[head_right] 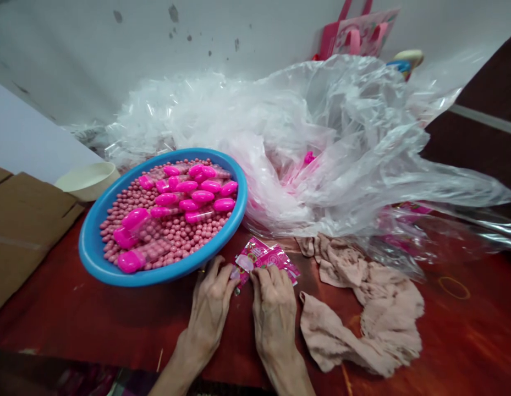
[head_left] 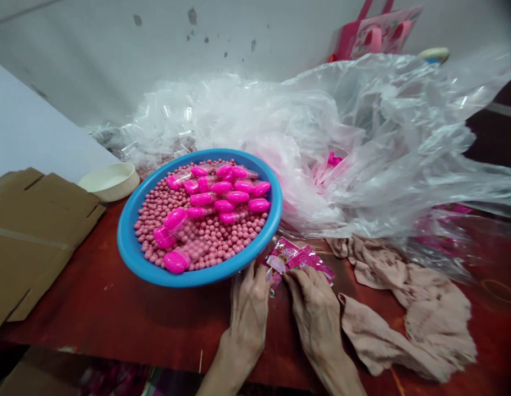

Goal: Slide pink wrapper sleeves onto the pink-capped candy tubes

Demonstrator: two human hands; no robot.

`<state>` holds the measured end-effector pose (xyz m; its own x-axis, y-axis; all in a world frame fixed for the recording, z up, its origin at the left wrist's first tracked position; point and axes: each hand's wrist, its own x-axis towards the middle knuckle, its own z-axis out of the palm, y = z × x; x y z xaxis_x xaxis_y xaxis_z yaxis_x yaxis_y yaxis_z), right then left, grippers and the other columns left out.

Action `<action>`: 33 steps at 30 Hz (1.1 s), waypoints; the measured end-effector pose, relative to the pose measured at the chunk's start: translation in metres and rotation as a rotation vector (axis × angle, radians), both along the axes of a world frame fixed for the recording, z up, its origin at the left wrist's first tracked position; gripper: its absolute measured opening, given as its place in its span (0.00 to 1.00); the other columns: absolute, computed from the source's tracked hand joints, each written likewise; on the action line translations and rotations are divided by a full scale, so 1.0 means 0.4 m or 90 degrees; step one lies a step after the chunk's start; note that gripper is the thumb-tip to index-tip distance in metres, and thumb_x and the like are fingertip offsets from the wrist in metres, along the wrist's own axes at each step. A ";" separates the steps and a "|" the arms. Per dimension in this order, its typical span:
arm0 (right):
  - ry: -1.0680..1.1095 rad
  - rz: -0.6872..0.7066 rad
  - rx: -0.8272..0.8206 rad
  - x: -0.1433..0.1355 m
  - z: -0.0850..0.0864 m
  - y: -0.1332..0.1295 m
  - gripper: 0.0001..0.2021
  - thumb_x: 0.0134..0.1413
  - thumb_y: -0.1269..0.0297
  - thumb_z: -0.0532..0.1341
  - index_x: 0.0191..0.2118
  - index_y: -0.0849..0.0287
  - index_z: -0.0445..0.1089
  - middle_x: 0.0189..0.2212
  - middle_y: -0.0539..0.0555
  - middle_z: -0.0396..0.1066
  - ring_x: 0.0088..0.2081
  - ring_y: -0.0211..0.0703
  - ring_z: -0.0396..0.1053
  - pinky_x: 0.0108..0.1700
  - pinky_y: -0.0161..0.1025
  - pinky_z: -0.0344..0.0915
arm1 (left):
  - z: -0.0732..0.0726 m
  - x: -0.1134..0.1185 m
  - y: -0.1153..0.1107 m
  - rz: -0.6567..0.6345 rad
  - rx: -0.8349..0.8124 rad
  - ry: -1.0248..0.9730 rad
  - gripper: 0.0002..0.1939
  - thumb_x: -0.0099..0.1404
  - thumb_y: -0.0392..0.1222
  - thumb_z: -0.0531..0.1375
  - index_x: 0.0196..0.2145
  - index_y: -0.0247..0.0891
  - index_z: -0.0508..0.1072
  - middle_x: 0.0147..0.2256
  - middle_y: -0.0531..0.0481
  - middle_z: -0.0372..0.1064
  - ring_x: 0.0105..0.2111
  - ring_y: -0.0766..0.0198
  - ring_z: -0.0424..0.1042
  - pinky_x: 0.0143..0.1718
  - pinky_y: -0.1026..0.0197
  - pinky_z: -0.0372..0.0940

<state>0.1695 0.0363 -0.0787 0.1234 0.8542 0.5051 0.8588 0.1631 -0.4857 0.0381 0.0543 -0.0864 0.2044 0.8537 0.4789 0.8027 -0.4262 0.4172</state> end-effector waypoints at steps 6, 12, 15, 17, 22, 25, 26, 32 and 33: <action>0.082 -0.008 -0.006 0.005 -0.003 0.003 0.17 0.65 0.66 0.46 0.32 0.65 0.69 0.25 0.57 0.65 0.28 0.49 0.63 0.31 0.44 0.60 | 0.041 -0.012 -0.042 0.051 -0.057 -0.036 0.11 0.62 0.29 0.54 0.31 0.40 0.75 0.36 0.43 0.75 0.36 0.53 0.73 0.39 0.51 0.68; 0.241 0.014 -0.017 -0.029 0.025 -0.048 0.19 0.64 0.58 0.49 0.34 0.65 0.71 0.27 0.58 0.68 0.29 0.46 0.66 0.33 0.41 0.63 | 0.070 -0.042 -0.109 0.096 -0.047 -0.146 0.04 0.60 0.31 0.59 0.29 0.36 0.73 0.28 0.47 0.72 0.29 0.61 0.72 0.32 0.62 0.68; 0.351 0.063 -0.093 -0.061 0.048 -0.084 0.17 0.61 0.55 0.53 0.29 0.62 0.70 0.23 0.53 0.69 0.24 0.40 0.67 0.26 0.33 0.64 | 0.071 -0.026 -0.136 0.098 -0.037 -0.281 0.04 0.59 0.32 0.60 0.31 0.38 0.74 0.29 0.50 0.72 0.30 0.64 0.72 0.34 0.65 0.67; 0.427 0.077 -0.159 -0.073 0.061 -0.096 0.16 0.59 0.56 0.56 0.26 0.60 0.68 0.20 0.50 0.68 0.22 0.38 0.67 0.23 0.30 0.63 | 0.077 -0.007 -0.149 0.119 -0.059 -0.387 0.05 0.57 0.32 0.62 0.31 0.40 0.76 0.30 0.51 0.73 0.31 0.64 0.72 0.35 0.65 0.66; 0.562 0.127 -0.280 -0.051 0.074 -0.090 0.12 0.59 0.59 0.55 0.31 0.61 0.70 0.26 0.50 0.72 0.29 0.40 0.71 0.32 0.31 0.68 | 0.118 0.003 -0.137 0.174 -0.367 -0.763 0.20 0.51 0.41 0.67 0.43 0.39 0.75 0.38 0.46 0.76 0.37 0.60 0.74 0.37 0.63 0.68; 0.573 0.181 -0.319 -0.038 0.075 -0.090 0.14 0.58 0.58 0.56 0.28 0.62 0.71 0.23 0.51 0.71 0.28 0.41 0.70 0.31 0.32 0.68 | 0.146 -0.016 -0.111 0.080 -0.556 -0.868 0.15 0.52 0.43 0.67 0.38 0.36 0.77 0.33 0.46 0.77 0.35 0.60 0.73 0.37 0.63 0.67; 0.567 0.195 -0.322 -0.037 0.075 -0.093 0.14 0.58 0.59 0.56 0.27 0.62 0.72 0.24 0.51 0.71 0.28 0.41 0.69 0.32 0.33 0.68 | 0.153 -0.019 -0.103 0.053 -0.579 -0.854 0.12 0.52 0.42 0.67 0.35 0.35 0.78 0.29 0.48 0.76 0.32 0.63 0.72 0.35 0.65 0.66; 0.508 0.177 -0.263 -0.038 0.063 -0.104 0.11 0.57 0.64 0.55 0.33 0.59 0.76 0.27 0.53 0.73 0.30 0.43 0.70 0.36 0.36 0.69 | 0.146 0.005 -0.077 0.108 -0.530 -0.820 0.05 0.47 0.37 0.68 0.21 0.34 0.76 0.19 0.57 0.67 0.21 0.72 0.64 0.24 0.71 0.63; 0.497 0.152 -0.244 -0.032 0.059 -0.103 0.12 0.56 0.64 0.55 0.34 0.59 0.76 0.27 0.53 0.74 0.30 0.43 0.70 0.35 0.37 0.69 | 0.141 0.010 -0.073 0.123 -0.526 -0.815 0.05 0.46 0.37 0.69 0.21 0.34 0.76 0.19 0.57 0.67 0.21 0.72 0.64 0.24 0.70 0.64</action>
<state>0.1567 -0.0049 -0.0550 0.1103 0.9935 0.0274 0.2263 0.0017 -0.9741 0.0422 0.0253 -0.0300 -0.1039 0.9256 -0.3639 -0.2535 0.3291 0.9096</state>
